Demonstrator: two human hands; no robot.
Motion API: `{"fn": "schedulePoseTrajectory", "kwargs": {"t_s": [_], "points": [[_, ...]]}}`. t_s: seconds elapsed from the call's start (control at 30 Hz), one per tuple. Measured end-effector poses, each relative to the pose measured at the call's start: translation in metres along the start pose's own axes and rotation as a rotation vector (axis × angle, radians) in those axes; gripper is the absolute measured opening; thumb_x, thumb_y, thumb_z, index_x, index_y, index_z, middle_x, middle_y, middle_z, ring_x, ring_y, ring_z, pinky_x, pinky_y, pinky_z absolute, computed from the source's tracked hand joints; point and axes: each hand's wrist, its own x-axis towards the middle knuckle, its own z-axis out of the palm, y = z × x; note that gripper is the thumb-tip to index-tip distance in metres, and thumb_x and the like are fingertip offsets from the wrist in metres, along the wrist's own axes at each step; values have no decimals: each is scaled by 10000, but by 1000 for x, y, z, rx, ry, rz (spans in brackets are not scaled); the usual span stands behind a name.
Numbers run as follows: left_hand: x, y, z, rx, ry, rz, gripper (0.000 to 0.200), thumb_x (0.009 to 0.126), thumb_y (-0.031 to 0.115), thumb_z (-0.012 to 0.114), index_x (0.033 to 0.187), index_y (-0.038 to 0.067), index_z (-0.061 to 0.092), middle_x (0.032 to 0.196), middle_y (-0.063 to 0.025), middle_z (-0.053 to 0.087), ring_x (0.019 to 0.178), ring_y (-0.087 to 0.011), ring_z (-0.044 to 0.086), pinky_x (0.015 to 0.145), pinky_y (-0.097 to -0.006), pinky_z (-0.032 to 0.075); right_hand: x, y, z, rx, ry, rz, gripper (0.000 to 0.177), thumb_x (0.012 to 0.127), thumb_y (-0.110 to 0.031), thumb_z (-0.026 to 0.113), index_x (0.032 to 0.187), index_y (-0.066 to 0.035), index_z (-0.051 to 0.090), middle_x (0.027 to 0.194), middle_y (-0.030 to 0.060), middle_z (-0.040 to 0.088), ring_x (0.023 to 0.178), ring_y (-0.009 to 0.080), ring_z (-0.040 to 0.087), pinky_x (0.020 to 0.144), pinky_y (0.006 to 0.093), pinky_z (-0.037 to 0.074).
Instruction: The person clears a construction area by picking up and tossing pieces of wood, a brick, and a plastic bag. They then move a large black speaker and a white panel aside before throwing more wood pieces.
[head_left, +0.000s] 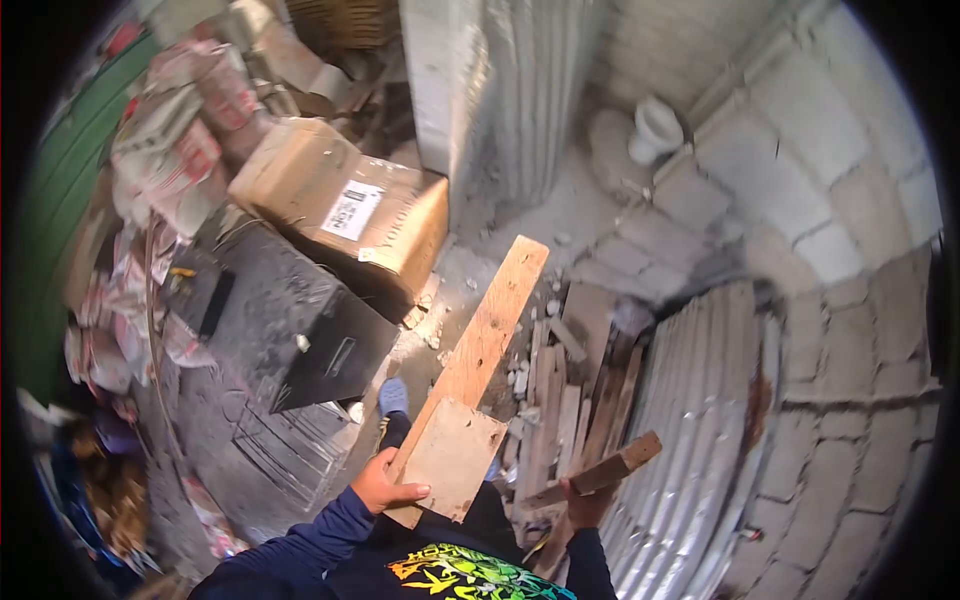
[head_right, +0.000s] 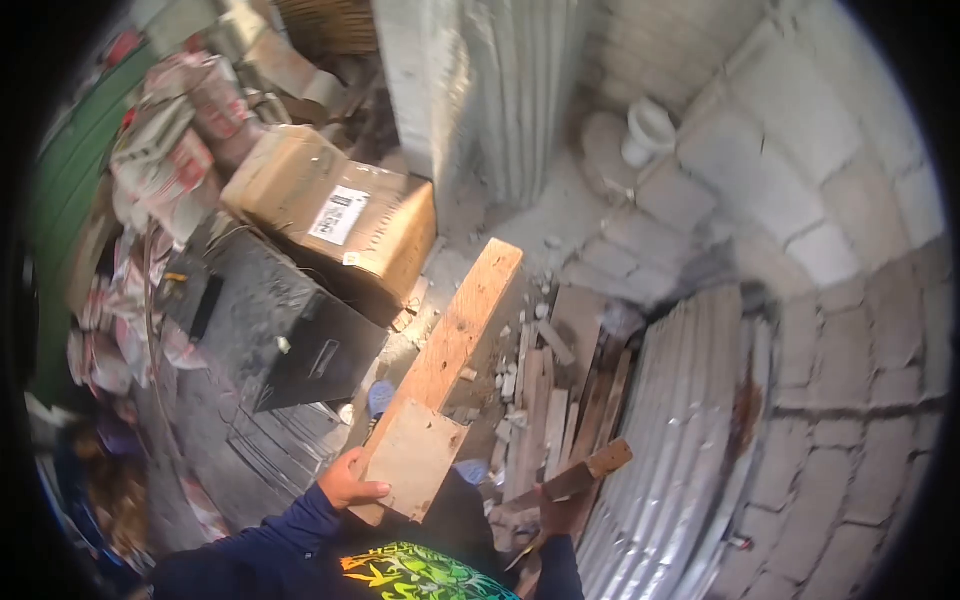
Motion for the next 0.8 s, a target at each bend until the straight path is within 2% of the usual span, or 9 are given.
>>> {"fn": "schedulePoseTrajectory", "kwargs": {"t_s": [0.1, 0.2, 0.33, 0.4, 0.47, 0.6, 0.67, 0.73, 0.8], "points": [[-48, 30, -15, -116, 52, 145, 722, 638, 208, 831, 1181, -64, 441, 1052, -119, 585, 939, -165, 576, 850, -279, 457, 23, -76, 10, 85, -107, -65, 819, 509, -286, 883, 1138, 29, 463, 1105, 142, 515, 1032, 264, 515, 875, 380, 424], [-85, 79, -44, -174, 110, 332, 783, 628, 228, 839, 1217, -63, 412, 1074, -122, 571, 965, -178, 567, 864, -294, 453, 55, -170, 30, -123, -42, -510, 759, 543, -352, 872, 1100, 10, 504, 998, 138, 558, 951, 279, 550, 846, 386, 435], [-115, 113, -108, -99, 221, 454, 785, 615, 230, 841, 1207, -61, 416, 1074, -121, 570, 982, -183, 558, 871, -312, 448, 93, -307, 57, -65, -370, -631, 812, 591, -465, 817, 1162, 0, 475, 1072, 164, 532, 989, 320, 534, 849, 430, 434], [-131, 132, -138, -67, 345, 566, 775, 599, 219, 843, 1190, -61, 426, 1070, -128, 572, 980, -188, 560, 866, -308, 449, 97, -400, 78, -36, -76, -988, 708, 632, -368, 824, 1143, 0, 498, 1057, 129, 565, 943, 278, 564, 832, 412, 456], [-143, 144, -170, -117, 373, 572, 768, 586, 217, 843, 1174, -62, 435, 1058, -136, 574, 974, -191, 563, 862, -307, 448, 100, -489, 94, 379, -350, -990, 637, 654, -221, 825, 1154, 4, 501, 1066, 101, 591, 966, 233, 575, 850, 375, 464], [-167, 172, -219, -112, 439, 631, 746, 576, 216, 840, 1143, -69, 446, 1018, -136, 581, 944, -187, 573, 840, -303, 455, 103, -643, 117, 376, -245, -1243, 581, 631, -44, 803, 1152, -18, 549, 1141, 110, 583, 1005, 194, 564, 906, 346, 438], [-176, 180, -238, -42, 508, 596, 736, 569, 206, 835, 1132, -72, 451, 1006, -136, 589, 922, -188, 581, 827, -302, 459, 110, -713, 130, 173, 55, -1535, 534, 638, -73, 799, 1123, -28, 580, 1121, 104, 600, 996, 180, 571, 894, 332, 439], [-171, 179, -255, -15, 522, 636, 728, 566, 211, 830, 1126, -70, 462, 997, -135, 595, 907, -193, 588, 820, -304, 461, 129, -788, 141, -332, 532, -1985, 508, 655, -164, 800, 1088, -1, 590, 1084, 124, 614, 991, 186, 573, 874, 337, 444], [-169, 180, -266, -41, 550, 641, 728, 561, 225, 829, 1124, -68, 471, 994, -136, 599, 906, -195, 590, 821, -304, 461, 146, -862, 176, 467, 56, -1439, 576, 646, -296, 802, 1062, 38, 585, 1047, 164, 624, 995, 227, 577, 867, 381, 448]]}}
